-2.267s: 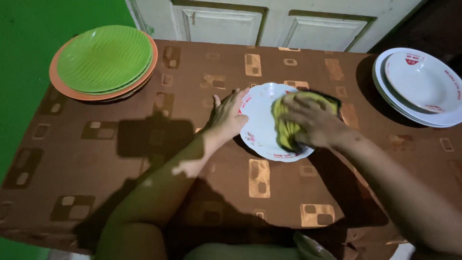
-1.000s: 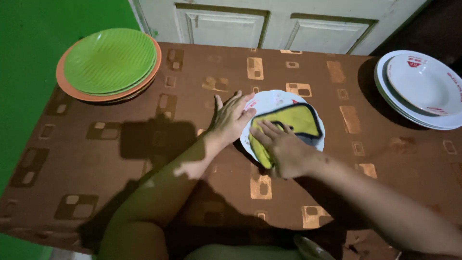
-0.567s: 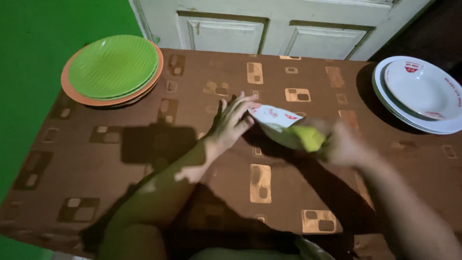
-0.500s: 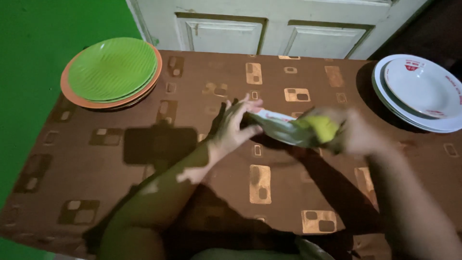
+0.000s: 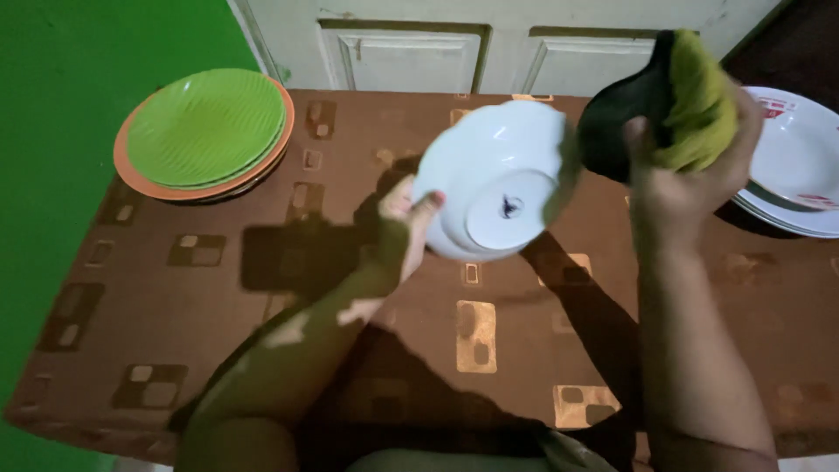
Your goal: Wipe a set of colorful plates clean using a cloth while sitting at a table.
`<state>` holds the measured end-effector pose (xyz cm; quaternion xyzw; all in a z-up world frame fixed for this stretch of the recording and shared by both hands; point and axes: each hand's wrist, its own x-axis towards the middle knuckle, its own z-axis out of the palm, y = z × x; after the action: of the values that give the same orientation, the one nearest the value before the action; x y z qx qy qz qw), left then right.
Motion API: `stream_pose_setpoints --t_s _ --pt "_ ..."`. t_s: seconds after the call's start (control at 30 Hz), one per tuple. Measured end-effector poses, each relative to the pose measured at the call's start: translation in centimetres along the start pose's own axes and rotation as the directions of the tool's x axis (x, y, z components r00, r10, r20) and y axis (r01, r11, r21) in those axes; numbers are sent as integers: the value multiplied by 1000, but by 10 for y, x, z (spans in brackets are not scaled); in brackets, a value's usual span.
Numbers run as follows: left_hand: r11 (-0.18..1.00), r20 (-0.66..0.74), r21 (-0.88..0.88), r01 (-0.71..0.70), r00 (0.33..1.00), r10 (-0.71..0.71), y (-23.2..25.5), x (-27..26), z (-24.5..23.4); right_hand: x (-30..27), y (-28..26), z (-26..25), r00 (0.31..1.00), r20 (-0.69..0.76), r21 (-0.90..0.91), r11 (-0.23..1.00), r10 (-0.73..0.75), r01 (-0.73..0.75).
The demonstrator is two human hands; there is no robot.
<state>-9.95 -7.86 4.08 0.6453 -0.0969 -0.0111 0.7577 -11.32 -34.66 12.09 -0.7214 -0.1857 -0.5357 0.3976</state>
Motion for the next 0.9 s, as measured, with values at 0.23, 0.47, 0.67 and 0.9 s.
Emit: stream_pose_setpoints --t_s 0.23,0.47,0.67,0.9 --pt "968 -277 -242 74 950 -141 -22 11 0 -87 -33 40 814 577 -77 988 -67 136" --pt "978 -280 -97 185 938 -205 -16 19 -5 -91 -3 63 714 698 -245 922 -48 302" --pt "992 -284 26 122 953 -110 -16 15 -6 -129 -34 35 726 653 -244 848 -215 470" --pt "997 -303 -71 -20 953 -2 -59 26 -10 -116 -63 57 648 716 -172 834 -260 525"
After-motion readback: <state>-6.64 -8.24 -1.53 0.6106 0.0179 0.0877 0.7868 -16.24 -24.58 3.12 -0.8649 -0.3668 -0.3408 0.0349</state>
